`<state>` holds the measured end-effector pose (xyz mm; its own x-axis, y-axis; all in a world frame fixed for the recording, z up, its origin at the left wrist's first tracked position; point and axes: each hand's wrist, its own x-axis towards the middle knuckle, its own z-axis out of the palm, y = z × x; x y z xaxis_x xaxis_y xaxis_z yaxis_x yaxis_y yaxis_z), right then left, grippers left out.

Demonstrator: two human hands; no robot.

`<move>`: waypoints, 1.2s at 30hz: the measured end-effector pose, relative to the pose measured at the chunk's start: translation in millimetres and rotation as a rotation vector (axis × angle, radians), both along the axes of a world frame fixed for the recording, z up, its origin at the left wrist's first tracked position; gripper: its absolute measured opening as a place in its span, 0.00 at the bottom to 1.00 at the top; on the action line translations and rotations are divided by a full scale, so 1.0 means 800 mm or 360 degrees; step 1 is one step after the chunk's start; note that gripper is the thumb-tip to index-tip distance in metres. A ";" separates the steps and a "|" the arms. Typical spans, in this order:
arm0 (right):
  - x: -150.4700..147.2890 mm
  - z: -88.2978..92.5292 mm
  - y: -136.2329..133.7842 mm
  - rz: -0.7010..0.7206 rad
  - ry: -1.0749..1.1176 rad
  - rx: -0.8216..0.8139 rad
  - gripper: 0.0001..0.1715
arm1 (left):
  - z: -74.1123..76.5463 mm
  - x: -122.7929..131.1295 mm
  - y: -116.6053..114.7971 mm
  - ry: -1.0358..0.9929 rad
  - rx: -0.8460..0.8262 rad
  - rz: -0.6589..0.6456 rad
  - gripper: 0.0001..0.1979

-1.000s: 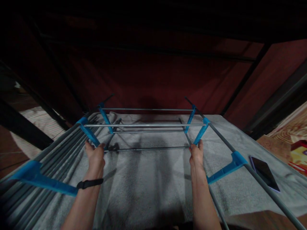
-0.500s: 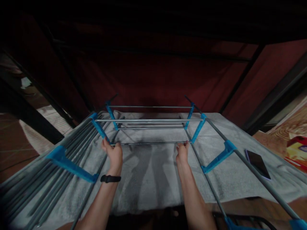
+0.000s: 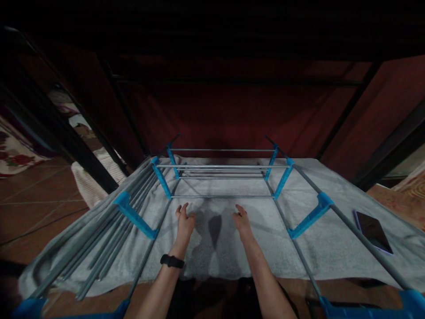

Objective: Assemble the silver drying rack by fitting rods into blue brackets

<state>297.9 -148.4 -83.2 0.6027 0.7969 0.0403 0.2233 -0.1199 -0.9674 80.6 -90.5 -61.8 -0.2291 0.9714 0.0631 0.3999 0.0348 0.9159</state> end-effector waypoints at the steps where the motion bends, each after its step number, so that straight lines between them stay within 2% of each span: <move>1: 0.000 -0.004 -0.004 -0.0010 -0.0037 -0.0054 0.31 | 0.000 0.004 -0.002 0.0014 -0.0005 -0.0018 0.29; 5: 0.009 -0.019 -0.010 0.0019 -0.0216 -0.0212 0.32 | -0.009 0.022 -0.006 0.0115 0.0028 -0.0071 0.28; 8: 0.022 -0.025 -0.004 0.0087 -0.0387 -0.0190 0.31 | -0.013 0.031 -0.001 0.0150 0.0058 -0.0130 0.28; 11: 0.034 -0.025 0.009 0.0141 -0.0547 -0.0139 0.30 | -0.009 0.037 0.014 0.0175 0.0096 -0.0150 0.29; 16: 0.038 -0.023 0.031 0.0185 -0.0741 -0.0038 0.30 | -0.001 0.047 0.040 0.0130 0.0119 -0.0075 0.31; 19: 0.035 -0.018 0.038 0.0191 -0.0793 0.0003 0.30 | 0.003 0.040 0.051 0.0014 0.0211 0.0051 0.31; 23: 0.030 -0.012 0.043 0.0209 -0.0756 0.0022 0.29 | 0.028 0.007 0.067 -0.0166 0.0453 0.0380 0.29; 26: 0.024 -0.010 0.047 0.0231 -0.0705 0.0007 0.28 | 0.061 -0.028 0.087 -0.0259 0.0721 0.0612 0.25; 28: 0.018 -0.010 0.050 0.0253 -0.0665 -0.0017 0.29 | 0.084 -0.049 0.105 -0.0333 0.0873 0.0672 0.24; 30: 0.010 -0.010 0.053 0.0280 -0.0630 -0.0035 0.29 | 0.104 -0.066 0.125 -0.0422 0.0954 0.0645 0.22; 32: 0.002 -0.010 0.056 0.0302 -0.0603 -0.0051 0.30 | 0.116 -0.078 0.144 -0.0463 0.0979 0.0525 0.21; 36: -0.012 -0.010 0.060 0.0332 -0.0578 -0.0055 0.31 | 0.123 -0.091 0.171 -0.0454 0.1021 0.0268 0.19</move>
<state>288.5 -100.5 -91.1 0.3801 0.9049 0.1914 0.5717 -0.0672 -0.8177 7.4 46.0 36.5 -0.4652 0.7130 0.5246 0.1786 -0.5049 0.8445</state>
